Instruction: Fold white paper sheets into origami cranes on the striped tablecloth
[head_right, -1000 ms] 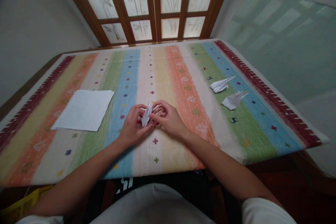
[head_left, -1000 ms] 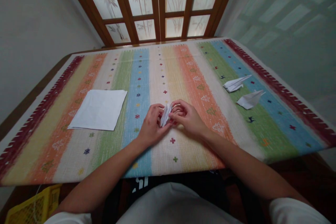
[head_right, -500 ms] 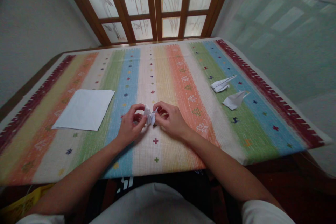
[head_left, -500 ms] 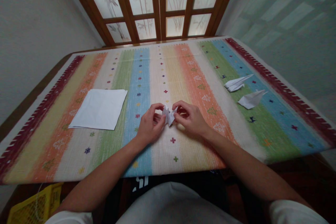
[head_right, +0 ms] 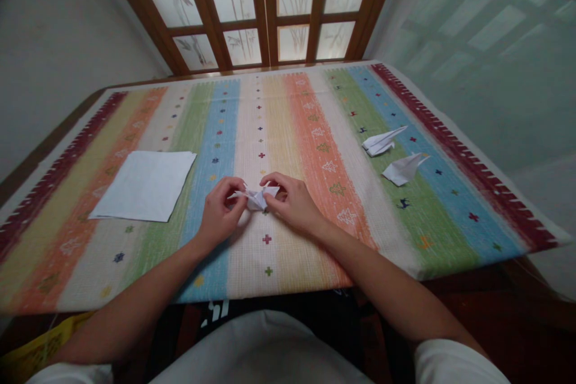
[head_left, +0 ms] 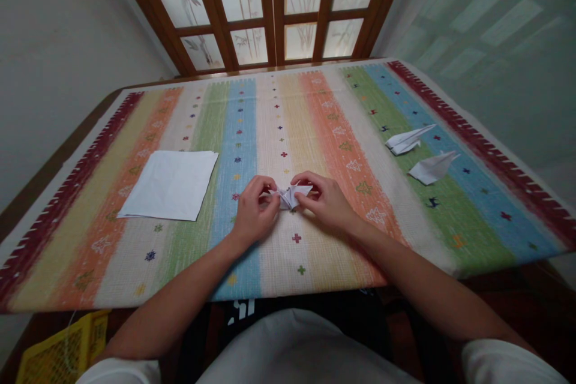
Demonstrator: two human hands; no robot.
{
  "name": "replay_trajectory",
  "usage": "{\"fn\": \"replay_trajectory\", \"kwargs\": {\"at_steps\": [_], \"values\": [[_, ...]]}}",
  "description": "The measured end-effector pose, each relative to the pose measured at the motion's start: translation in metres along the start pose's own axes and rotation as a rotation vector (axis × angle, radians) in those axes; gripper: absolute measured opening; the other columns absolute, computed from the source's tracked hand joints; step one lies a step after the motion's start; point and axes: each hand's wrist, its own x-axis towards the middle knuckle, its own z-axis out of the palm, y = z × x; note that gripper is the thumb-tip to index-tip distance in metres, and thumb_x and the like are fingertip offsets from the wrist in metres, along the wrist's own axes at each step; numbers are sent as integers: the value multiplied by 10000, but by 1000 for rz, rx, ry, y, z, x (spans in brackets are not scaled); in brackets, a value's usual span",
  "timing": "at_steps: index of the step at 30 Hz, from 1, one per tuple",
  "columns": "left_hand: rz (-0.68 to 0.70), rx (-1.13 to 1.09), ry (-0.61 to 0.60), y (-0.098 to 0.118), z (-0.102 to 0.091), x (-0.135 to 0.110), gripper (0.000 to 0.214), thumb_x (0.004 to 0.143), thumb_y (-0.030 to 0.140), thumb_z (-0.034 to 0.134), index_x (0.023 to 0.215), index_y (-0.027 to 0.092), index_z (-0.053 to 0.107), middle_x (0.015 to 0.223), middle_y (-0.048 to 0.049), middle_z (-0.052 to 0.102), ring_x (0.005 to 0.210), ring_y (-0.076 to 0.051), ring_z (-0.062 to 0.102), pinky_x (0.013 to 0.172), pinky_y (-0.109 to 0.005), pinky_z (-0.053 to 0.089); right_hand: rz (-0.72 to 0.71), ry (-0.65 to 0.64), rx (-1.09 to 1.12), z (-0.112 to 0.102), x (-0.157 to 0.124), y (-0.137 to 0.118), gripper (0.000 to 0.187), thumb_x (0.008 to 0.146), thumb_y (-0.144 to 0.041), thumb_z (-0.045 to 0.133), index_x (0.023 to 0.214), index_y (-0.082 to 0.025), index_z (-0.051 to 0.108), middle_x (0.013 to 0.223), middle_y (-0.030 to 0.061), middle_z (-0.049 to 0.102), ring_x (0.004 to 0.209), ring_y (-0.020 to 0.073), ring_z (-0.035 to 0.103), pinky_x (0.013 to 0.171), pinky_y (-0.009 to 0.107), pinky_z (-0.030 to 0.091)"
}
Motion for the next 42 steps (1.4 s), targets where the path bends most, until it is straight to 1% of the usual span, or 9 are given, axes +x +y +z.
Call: {"fn": "replay_trajectory", "kwargs": {"at_steps": [5,8,12,16,21,26,34,37,42], "values": [[-149,-80,40,-9,-2,4,145,827,120,623,920,217,567,923,-7,629,788,-137,631,635,-221,483,10,36,-35,-2,3,2,15,839,-218,664,846,-224,676,864,25,699,721,160,642,602,266,520],[-170,-150,39,-12,-1,5,146,842,177,665,883,218,531,890,-3,612,804,-142,619,675,-233,495,17,29,-1,-1,3,2,85,835,-262,713,797,-221,649,869,33,687,777,175,662,616,267,542],[-185,-311,39,-10,4,4,283,869,293,742,894,230,468,909,1,577,820,-133,598,668,-215,516,90,-29,85,4,1,3,190,834,-334,760,806,-215,615,869,18,669,701,153,668,610,275,553],[-256,-376,55,-13,6,3,342,797,276,777,970,240,485,966,6,560,830,-122,605,662,-200,530,135,-19,141,6,1,6,192,821,-320,748,874,-229,587,908,10,658,704,156,673,574,265,538],[-454,-433,-95,-16,4,5,217,879,364,691,968,222,553,839,20,587,715,-126,625,663,-250,570,123,-9,148,6,3,8,218,795,-251,704,1005,-246,648,923,21,655,798,181,659,624,269,550],[-362,-378,-90,-8,3,4,124,886,293,695,944,205,629,878,1,633,700,-116,624,652,-234,561,128,-47,159,7,3,8,145,820,-246,654,962,-236,683,938,32,693,800,185,673,684,299,583],[-354,-322,-40,-22,3,6,233,831,183,662,1020,229,535,931,6,640,692,-110,626,604,-215,563,138,-31,139,3,5,13,103,792,-215,671,869,-224,738,942,58,728,806,201,692,692,320,607],[-318,-287,-89,-23,3,6,149,863,218,681,930,213,548,920,1,623,762,-124,654,640,-223,588,153,-34,143,1,5,12,76,809,-260,699,855,-216,740,945,60,728,801,198,696,698,323,605],[-420,-433,-131,-17,5,4,336,842,302,787,979,227,490,936,7,651,713,-135,713,644,-282,646,151,-48,131,1,5,11,127,819,-324,722,868,-206,726,928,53,720,775,188,675,678,310,562]]}}
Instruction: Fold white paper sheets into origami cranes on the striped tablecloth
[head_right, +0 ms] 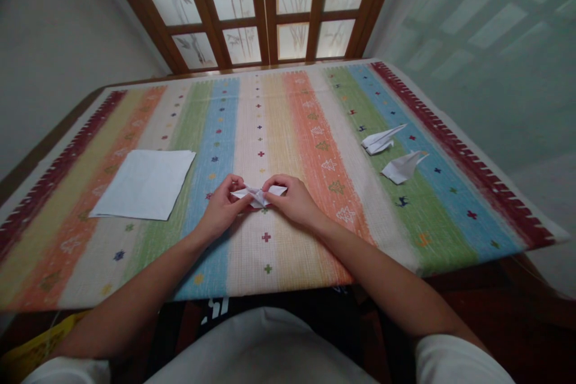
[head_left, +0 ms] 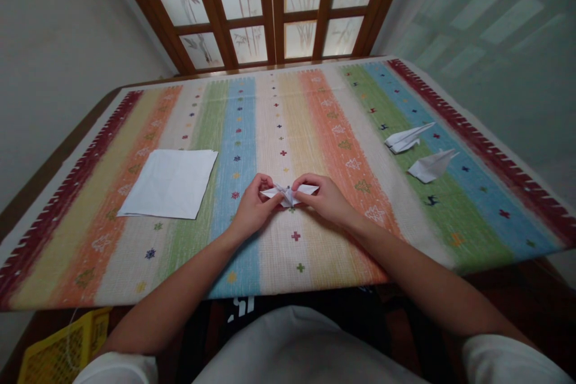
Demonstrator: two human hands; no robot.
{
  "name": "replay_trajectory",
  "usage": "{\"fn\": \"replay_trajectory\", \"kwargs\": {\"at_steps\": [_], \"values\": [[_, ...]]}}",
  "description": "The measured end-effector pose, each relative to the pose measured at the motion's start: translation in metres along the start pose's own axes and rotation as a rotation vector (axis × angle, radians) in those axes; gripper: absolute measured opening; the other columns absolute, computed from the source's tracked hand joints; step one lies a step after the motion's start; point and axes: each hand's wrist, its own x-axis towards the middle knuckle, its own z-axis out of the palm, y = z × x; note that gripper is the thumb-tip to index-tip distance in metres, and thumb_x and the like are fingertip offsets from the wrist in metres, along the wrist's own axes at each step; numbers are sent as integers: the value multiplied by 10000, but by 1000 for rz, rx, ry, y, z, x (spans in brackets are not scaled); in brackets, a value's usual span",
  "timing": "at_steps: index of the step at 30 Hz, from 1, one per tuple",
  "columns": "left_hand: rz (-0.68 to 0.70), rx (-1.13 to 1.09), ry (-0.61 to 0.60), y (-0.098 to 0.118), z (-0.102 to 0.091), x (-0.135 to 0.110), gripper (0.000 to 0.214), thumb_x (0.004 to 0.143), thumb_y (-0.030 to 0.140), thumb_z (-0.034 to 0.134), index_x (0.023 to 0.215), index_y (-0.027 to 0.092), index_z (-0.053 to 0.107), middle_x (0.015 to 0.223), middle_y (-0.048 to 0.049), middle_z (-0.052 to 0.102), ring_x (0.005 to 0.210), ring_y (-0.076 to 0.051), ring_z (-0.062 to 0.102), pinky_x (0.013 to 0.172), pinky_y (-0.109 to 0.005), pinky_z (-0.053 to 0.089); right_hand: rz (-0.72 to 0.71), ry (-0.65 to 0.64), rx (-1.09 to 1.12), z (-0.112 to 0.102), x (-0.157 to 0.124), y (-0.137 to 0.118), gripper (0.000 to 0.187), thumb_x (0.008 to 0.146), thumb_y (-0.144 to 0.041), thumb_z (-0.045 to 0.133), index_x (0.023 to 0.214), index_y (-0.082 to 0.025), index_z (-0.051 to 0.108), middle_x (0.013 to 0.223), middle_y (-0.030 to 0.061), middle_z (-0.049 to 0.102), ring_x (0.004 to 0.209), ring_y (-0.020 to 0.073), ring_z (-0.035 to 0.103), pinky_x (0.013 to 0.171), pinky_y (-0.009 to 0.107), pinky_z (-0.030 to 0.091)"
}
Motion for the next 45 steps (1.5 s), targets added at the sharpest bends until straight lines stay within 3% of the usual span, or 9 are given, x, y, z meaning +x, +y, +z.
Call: {"fn": "replay_trajectory", "kwargs": {"at_steps": [4,7,17,23,28,34,37,41,45], "values": [[-101,-117,-17,1,2,0,328,804,273,804,972,206,531,895,-9,691,754,-156,741,713,-319,676,-1,24,28,0,1,1,229,764,-262,722,988,-217,704,860,15,694,744,175,641,665,289,506],[-97,-126,-22,5,2,-1,275,779,249,809,922,183,584,853,-6,685,748,-146,720,709,-305,676,7,26,33,-1,1,-1,241,752,-243,704,992,-221,701,841,6,683,723,169,625,656,286,491],[-126,-257,53,9,-3,2,436,719,331,882,974,201,553,791,19,698,649,-142,705,658,-295,652,194,28,387,-1,2,-1,282,733,-265,829,992,-228,725,981,38,718,766,173,711,675,319,657],[-108,-171,112,13,-6,4,385,719,342,855,893,198,543,752,34,671,569,-106,661,528,-181,512,238,43,477,-4,6,4,325,702,-255,889,981,-219,725,955,35,714,774,169,717,697,323,684],[-70,-95,153,15,-9,4,388,722,325,833,923,211,521,753,45,660,566,-105,648,509,-176,476,264,36,494,-6,7,5,322,682,-227,894,955,-213,724,885,21,695,758,164,696,677,306,656],[-197,-185,-39,8,-10,2,430,638,214,848,933,197,536,836,32,649,670,-114,671,666,-263,593,236,-27,420,-4,6,4,253,700,-240,847,922,-215,727,880,20,707,761,168,678,728,323,612],[-220,-164,-134,9,-8,0,438,656,256,875,888,198,508,936,-6,665,708,-130,678,676,-293,592,180,-89,343,-2,4,0,204,729,-267,812,911,-203,745,897,25,721,774,161,664,735,304,568],[-121,-50,-175,10,-6,0,408,771,370,834,828,212,462,905,-13,661,754,-139,635,681,-266,517,138,-131,286,-3,2,-3,193,763,-319,796,900,-201,731,888,27,733,776,166,665,727,299,531],[41,84,-125,8,-5,1,371,764,321,821,829,216,471,911,-12,670,833,-151,614,790,-282,494,88,-133,209,-6,2,-2,204,773,-340,787,898,-202,703,876,24,732,777,177,678,718,301,520]]}}
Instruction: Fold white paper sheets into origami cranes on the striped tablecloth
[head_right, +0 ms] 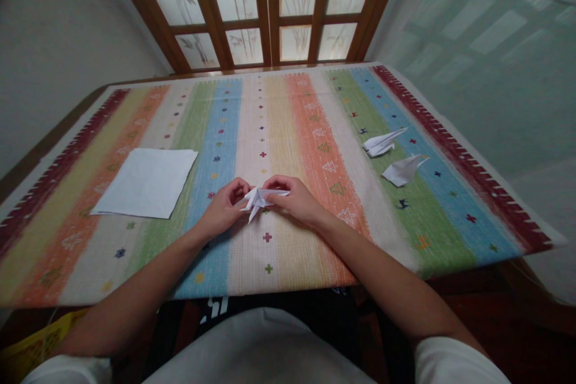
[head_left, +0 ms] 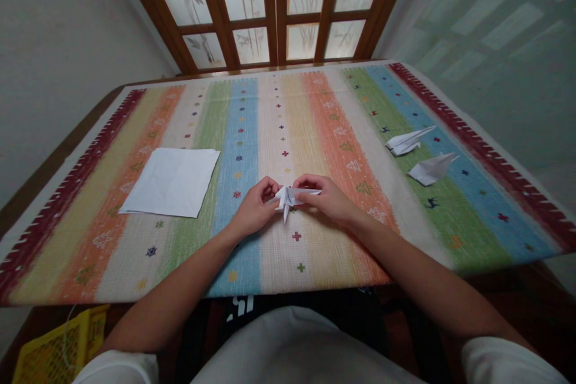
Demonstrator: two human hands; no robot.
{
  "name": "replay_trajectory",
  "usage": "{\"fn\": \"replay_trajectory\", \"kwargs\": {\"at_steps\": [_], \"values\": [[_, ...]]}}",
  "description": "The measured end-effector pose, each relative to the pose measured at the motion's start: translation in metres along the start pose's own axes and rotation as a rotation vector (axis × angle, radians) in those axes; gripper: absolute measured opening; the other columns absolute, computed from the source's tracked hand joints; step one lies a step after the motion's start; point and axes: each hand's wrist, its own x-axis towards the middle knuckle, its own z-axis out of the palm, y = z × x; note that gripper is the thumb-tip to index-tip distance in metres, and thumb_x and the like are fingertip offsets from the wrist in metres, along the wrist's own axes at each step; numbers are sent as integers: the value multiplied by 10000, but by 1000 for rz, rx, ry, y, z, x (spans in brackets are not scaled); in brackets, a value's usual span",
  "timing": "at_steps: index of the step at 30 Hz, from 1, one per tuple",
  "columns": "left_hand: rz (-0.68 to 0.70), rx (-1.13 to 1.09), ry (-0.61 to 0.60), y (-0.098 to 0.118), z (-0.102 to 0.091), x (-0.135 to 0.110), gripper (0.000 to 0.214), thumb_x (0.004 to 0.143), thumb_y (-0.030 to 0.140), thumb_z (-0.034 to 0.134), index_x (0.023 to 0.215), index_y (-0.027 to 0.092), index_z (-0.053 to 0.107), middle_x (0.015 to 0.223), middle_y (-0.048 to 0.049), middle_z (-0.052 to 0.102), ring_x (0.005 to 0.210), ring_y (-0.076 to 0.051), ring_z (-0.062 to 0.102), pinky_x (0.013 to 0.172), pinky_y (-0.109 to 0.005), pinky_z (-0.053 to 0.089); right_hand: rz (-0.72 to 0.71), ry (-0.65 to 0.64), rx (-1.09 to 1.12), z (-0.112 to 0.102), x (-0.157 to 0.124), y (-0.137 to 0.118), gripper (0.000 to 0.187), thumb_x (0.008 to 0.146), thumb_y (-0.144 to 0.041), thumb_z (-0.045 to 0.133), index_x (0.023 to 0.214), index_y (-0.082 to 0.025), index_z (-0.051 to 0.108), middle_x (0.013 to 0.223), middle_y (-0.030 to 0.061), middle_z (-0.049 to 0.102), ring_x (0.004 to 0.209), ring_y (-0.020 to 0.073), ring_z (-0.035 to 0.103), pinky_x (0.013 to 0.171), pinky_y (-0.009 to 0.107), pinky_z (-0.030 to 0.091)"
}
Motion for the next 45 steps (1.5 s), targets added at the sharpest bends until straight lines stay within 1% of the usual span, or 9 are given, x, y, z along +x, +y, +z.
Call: {"fn": "replay_trajectory", "kwargs": {"at_steps": [4,7,12,21,26,30,33,36,45], "values": [[15,89,46,3,1,-2,280,787,270,748,827,220,476,935,-19,701,858,-165,652,838,-302,507,-154,75,-205,2,-3,-4,156,799,-266,734,943,-216,699,948,27,744,827,191,706,752,311,520],[27,194,75,7,3,-5,222,817,272,734,813,214,520,883,-11,703,814,-170,675,792,-293,509,-268,94,-345,7,-7,-9,172,836,-221,708,1007,-237,718,1042,40,759,883,203,710,810,331,529],[45,235,107,8,6,-6,164,896,340,730,865,205,642,825,-19,717,758,-177,677,724,-284,501,-335,111,-449,8,-8,-10,131,866,-207,698,969,-252,766,1019,50,782,964,239,698,922,386,520],[72,197,104,5,1,-3,188,941,371,691,899,191,725,816,-33,719,733,-169,637,695,-274,499,-325,116,-438,3,-6,-8,196,857,-169,669,985,-257,788,1029,45,786,972,232,701,935,386,509],[81,288,141,6,0,-2,182,934,353,691,886,192,761,816,-40,754,732,-181,666,701,-282,509,-300,131,-424,3,-6,-10,196,845,-178,675,981,-256,793,1019,46,785,959,235,703,921,388,520],[10,230,115,7,-2,-2,183,882,373,752,886,193,783,811,-54,778,659,-187,691,648,-293,524,-256,137,-398,1,-6,-8,187,831,-203,697,973,-263,802,1012,44,789,928,237,707,887,382,533],[-21,149,60,8,-4,0,193,781,351,846,876,193,788,847,-68,796,709,-202,723,696,-310,560,-208,122,-353,-1,-5,-7,185,822,-221,707,974,-262,804,993,42,788,871,228,709,822,362,538],[-4,104,53,10,-5,1,203,712,311,886,851,202,786,850,-61,794,767,-213,728,740,-324,574,-169,110,-310,-1,-4,-6,173,813,-242,712,962,-257,798,970,37,787,815,213,701,744,336,531],[1,127,60,10,-8,2,246,707,286,877,901,194,756,878,-45,769,782,-190,691,735,-296,545,-87,97,-219,-2,-2,-4,208,776,-261,722,972,-233,786,920,30,782,729,178,675,639,285,504]]}}
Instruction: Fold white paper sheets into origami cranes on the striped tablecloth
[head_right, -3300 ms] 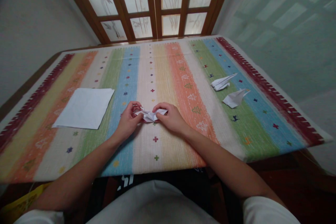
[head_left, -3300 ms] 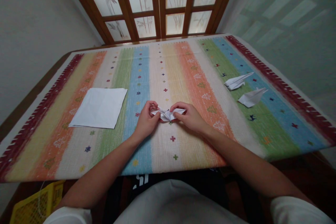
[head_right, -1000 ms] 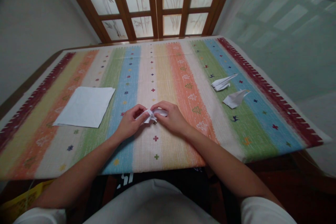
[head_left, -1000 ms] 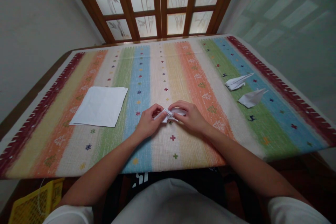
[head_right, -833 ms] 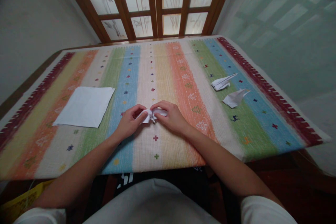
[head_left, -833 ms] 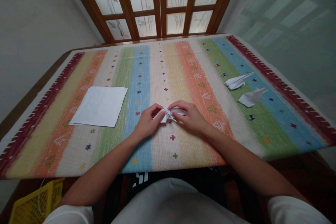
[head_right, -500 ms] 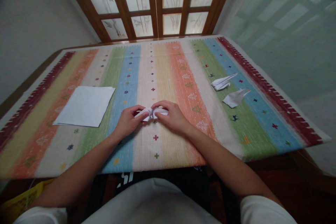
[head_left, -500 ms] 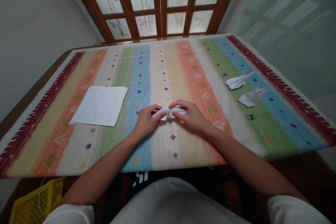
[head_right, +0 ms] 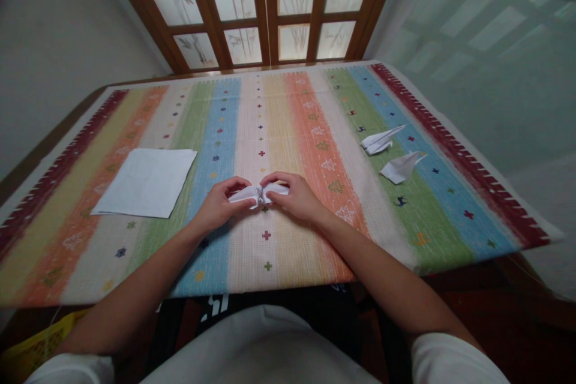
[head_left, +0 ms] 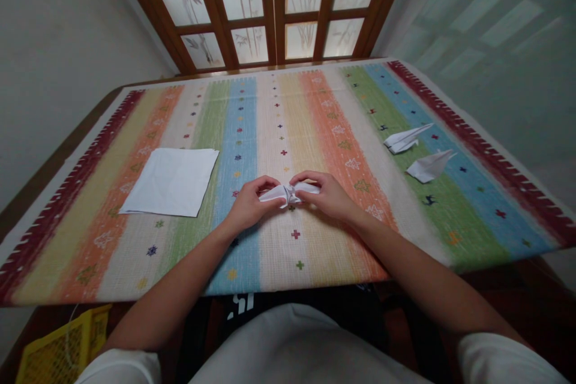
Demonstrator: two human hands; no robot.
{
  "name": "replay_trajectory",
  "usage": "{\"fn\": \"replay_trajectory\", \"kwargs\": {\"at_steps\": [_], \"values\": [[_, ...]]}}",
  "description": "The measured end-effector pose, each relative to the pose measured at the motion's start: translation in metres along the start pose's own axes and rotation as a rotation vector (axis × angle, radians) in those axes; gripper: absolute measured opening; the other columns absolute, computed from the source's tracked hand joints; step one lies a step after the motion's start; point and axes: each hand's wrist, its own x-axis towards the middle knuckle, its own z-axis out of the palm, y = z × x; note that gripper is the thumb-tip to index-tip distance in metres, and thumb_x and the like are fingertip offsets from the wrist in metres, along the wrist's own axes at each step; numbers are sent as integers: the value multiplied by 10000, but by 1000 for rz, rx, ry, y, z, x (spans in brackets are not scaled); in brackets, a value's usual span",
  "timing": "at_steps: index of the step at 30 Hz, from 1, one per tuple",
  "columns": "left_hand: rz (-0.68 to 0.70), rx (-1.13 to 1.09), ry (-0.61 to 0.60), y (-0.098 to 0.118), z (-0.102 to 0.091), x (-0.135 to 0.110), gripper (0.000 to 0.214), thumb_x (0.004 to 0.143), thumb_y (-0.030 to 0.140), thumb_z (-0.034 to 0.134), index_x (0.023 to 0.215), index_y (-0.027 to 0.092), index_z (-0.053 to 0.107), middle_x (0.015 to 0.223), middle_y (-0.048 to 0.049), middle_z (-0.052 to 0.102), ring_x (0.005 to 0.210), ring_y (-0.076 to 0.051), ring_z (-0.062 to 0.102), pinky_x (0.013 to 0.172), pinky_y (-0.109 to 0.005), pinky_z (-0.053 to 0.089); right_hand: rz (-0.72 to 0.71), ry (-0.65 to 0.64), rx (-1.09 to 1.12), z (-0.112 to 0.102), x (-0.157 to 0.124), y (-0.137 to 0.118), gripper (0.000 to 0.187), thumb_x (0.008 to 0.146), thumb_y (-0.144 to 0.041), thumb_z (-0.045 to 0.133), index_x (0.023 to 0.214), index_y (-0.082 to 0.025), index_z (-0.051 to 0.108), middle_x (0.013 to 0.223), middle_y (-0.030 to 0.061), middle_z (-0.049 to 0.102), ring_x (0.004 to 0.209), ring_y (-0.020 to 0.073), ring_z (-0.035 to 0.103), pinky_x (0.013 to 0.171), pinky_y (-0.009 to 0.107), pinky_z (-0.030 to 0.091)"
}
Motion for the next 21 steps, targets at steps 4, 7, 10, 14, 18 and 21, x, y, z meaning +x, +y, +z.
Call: {"fn": "replay_trajectory", "kwargs": {"at_steps": [4,7,10,14,18,21], "values": [[-8,-34,28,-1,1,1,200,796,360,805,900,195,764,874,-53,764,790,-201,691,723,-301,549,17,-3,51,0,1,1,223,749,-252,747,969,-240,783,931,36,785,722,183,690,638,291,524],[8,-42,49,-4,1,2,208,841,396,763,865,190,775,851,-54,756,793,-197,691,750,-300,551,37,-26,86,0,1,1,249,744,-254,751,990,-234,775,916,33,780,689,177,690,629,292,532],[-14,-104,46,-7,2,2,231,850,411,764,877,182,773,841,-51,748,756,-183,686,721,-288,551,26,-20,89,0,1,1,248,741,-258,756,987,-232,772,925,31,775,699,176,688,633,290,537],[-17,-117,56,-10,2,2,227,851,402,773,886,178,773,847,-51,748,743,-170,681,683,-265,546,30,-16,108,0,1,1,237,757,-281,754,990,-239,770,988,39,770,731,181,686,645,301,556],[-66,-180,48,-10,3,2,279,828,409,804,968,173,754,832,-43,744,677,-156,671,596,-245,530,0,21,113,0,1,0,300,752,-268,780,1051,-254,764,1009,42,762,821,203,701,715,323,576],[-95,-253,39,-10,3,3,368,797,414,840,1060,179,736,784,-17,726,612,-138,642,539,-226,504,53,26,199,0,2,0,368,743,-268,821,1100,-255,737,943,33,756,795,198,700,698,318,580]]}}
